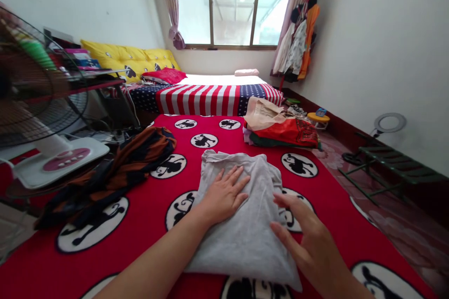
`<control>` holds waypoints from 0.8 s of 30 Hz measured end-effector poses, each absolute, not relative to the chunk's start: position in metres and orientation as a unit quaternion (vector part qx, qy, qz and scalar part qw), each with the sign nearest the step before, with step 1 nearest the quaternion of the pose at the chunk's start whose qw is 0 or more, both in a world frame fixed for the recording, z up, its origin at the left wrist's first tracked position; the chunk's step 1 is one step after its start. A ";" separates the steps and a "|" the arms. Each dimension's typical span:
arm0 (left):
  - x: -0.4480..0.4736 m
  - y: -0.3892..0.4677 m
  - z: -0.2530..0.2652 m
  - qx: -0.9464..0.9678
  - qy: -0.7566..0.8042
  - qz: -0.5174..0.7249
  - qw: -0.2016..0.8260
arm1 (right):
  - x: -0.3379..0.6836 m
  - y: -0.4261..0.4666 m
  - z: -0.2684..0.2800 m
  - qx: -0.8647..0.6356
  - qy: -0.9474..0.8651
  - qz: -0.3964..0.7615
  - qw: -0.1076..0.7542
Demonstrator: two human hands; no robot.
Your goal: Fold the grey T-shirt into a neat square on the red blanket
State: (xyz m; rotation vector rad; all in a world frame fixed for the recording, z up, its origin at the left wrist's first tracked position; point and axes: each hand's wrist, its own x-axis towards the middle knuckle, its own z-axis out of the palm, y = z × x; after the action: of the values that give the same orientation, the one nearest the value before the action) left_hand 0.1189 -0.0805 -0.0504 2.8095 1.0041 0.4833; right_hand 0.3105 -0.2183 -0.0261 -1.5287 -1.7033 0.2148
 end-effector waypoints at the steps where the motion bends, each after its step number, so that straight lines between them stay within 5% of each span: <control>1: 0.119 -0.081 -0.050 0.926 0.333 0.165 0.061 | 0.300 -0.214 -0.020 -0.584 -0.693 0.104 0.410; 6: 0.116 -0.078 -0.054 0.909 0.318 0.235 0.131 | 0.246 -0.167 -0.023 -0.517 -0.666 0.299 0.447; 11: 0.106 -0.068 -0.051 0.808 0.346 0.399 0.259 | 0.242 -0.128 -0.056 -0.509 -0.453 0.403 0.612; 18: 0.068 -0.028 -0.049 0.696 0.524 0.457 0.181 | 0.258 -0.129 -0.058 -0.440 -0.348 0.498 0.661; 24: 0.064 -0.009 -0.050 0.716 0.523 0.416 0.200 | 0.255 -0.128 -0.058 -0.453 -0.379 0.487 0.643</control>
State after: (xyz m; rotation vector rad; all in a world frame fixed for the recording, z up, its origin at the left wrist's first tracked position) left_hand 0.0640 -0.0094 -0.0496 2.0019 1.4627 1.1628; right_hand 0.2555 -0.1283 -0.0585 -1.0316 -0.8640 1.1096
